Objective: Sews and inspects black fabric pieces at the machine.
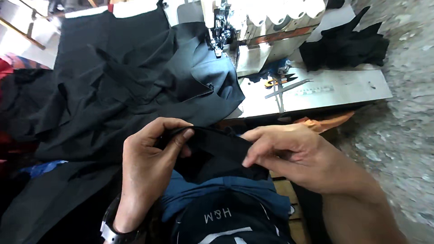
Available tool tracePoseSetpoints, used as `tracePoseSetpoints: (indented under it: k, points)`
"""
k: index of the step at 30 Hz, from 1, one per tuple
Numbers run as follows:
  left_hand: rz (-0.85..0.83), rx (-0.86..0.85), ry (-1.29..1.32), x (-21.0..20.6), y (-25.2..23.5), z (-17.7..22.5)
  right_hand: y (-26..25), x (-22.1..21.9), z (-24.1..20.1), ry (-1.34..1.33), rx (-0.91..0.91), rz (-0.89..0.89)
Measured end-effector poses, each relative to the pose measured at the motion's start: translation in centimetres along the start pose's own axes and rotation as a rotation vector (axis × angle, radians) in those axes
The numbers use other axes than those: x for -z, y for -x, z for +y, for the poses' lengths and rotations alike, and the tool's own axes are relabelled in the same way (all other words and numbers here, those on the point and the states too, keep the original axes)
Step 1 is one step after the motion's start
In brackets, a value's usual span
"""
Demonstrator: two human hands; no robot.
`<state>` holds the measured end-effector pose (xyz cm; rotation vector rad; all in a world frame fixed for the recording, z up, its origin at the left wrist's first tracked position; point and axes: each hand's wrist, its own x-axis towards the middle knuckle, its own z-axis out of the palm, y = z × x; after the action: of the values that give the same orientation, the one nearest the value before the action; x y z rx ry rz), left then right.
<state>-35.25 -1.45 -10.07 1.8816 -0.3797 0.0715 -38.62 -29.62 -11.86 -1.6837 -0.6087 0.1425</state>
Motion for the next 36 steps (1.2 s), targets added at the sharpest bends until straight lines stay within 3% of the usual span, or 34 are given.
tracePoseSetpoints:
  k: [4, 11, 17, 32, 36]
  points:
    - [0.046, -0.032, -0.004, -0.2, 0.0, -0.3, -0.7, -1.4, 0.8, 0.088, -0.019, 0.169]
    - [0.092, -0.128, 0.044, -1.9, 0.1, -0.8, -2.9, -5.5, 1.8, -0.031, -0.083, 0.677]
    - [0.146, -0.171, -0.052, -1.9, -0.2, -0.9, -2.6, -4.5, 1.3, -0.121, -0.183, 0.526]
    - [0.129, -0.147, -0.08, -2.5, -1.1, -1.4, -2.7, -4.4, 2.2, -0.094, -0.136, 0.618]
    - [0.1, -0.154, -0.129, -2.3, -2.2, -1.3, -2.6, -3.2, 2.4, -0.148, -0.209, 0.517]
